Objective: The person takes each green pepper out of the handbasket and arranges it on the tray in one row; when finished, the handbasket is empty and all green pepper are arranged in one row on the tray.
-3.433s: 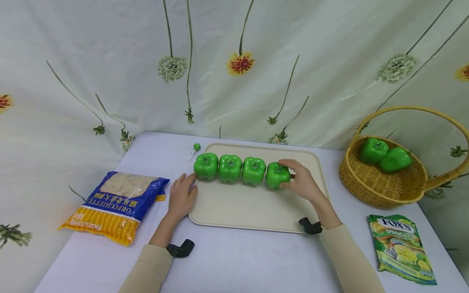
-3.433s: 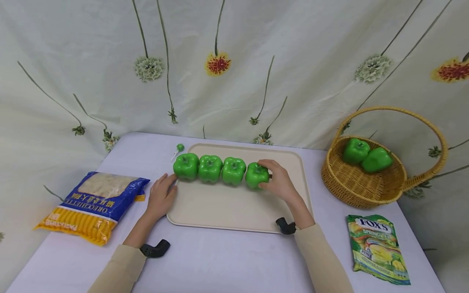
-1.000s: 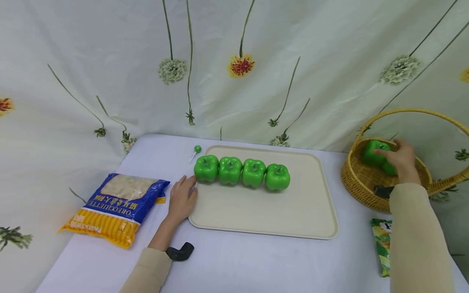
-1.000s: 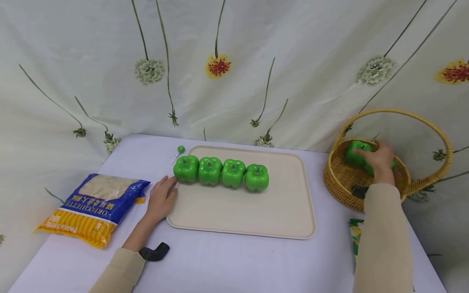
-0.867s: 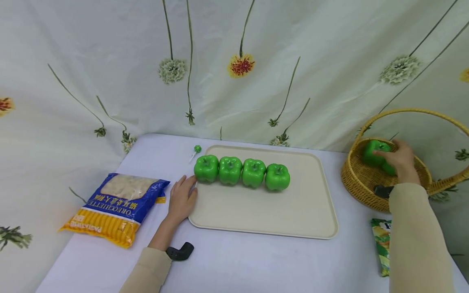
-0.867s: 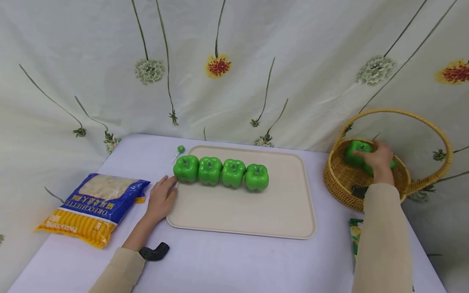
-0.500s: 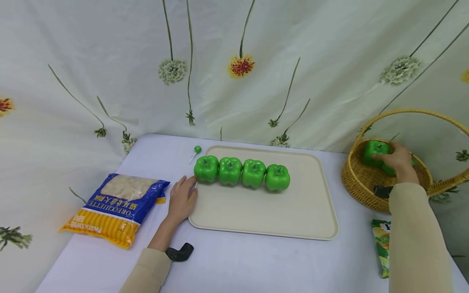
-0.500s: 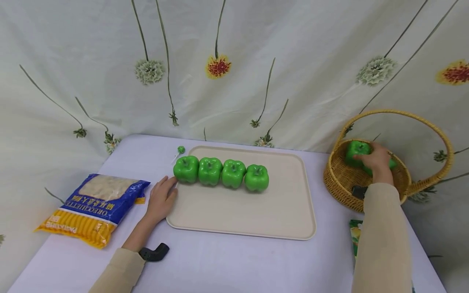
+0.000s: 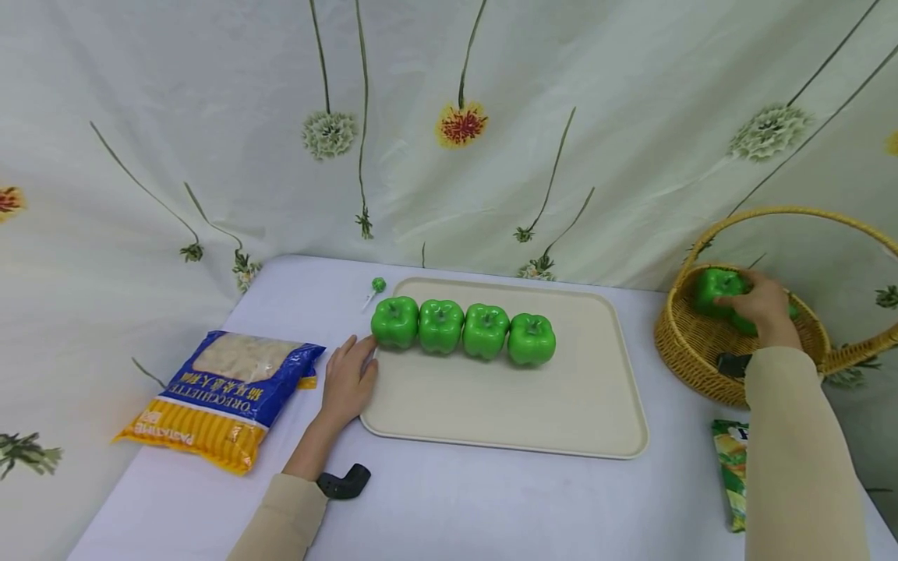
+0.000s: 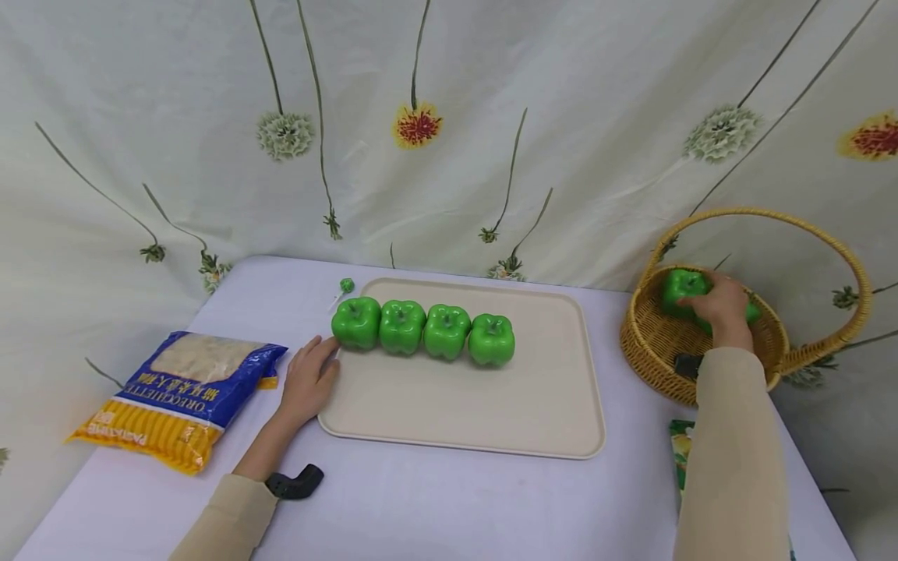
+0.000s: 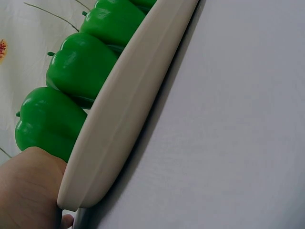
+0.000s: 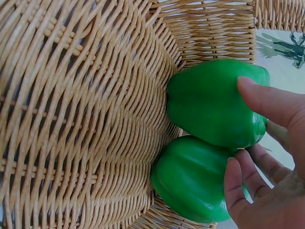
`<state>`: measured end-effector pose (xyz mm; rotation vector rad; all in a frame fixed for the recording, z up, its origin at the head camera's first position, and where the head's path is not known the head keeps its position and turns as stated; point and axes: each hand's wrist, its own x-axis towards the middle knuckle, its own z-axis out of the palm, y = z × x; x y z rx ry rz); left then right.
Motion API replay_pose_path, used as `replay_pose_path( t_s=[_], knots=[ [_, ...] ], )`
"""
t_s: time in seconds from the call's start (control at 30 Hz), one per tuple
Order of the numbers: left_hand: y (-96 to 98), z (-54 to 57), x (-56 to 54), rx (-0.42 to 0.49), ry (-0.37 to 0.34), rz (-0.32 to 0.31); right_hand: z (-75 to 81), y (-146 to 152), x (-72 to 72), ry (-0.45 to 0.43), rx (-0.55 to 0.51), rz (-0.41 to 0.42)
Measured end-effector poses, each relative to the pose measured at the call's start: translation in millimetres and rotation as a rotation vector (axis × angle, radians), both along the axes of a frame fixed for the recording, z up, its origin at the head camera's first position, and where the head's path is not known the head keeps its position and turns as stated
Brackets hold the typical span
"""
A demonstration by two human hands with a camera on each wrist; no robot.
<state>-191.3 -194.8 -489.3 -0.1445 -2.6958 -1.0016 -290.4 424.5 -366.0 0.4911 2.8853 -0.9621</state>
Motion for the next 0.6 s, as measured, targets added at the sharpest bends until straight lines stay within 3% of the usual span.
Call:
replay_pose_path(
  t_s=[0.6],
  knots=[
    [1.1,1.5,0.5,0.001,-0.003,-0.001,6.9,-1.8,9.3,-0.006,0.075,0.014]
  ],
)
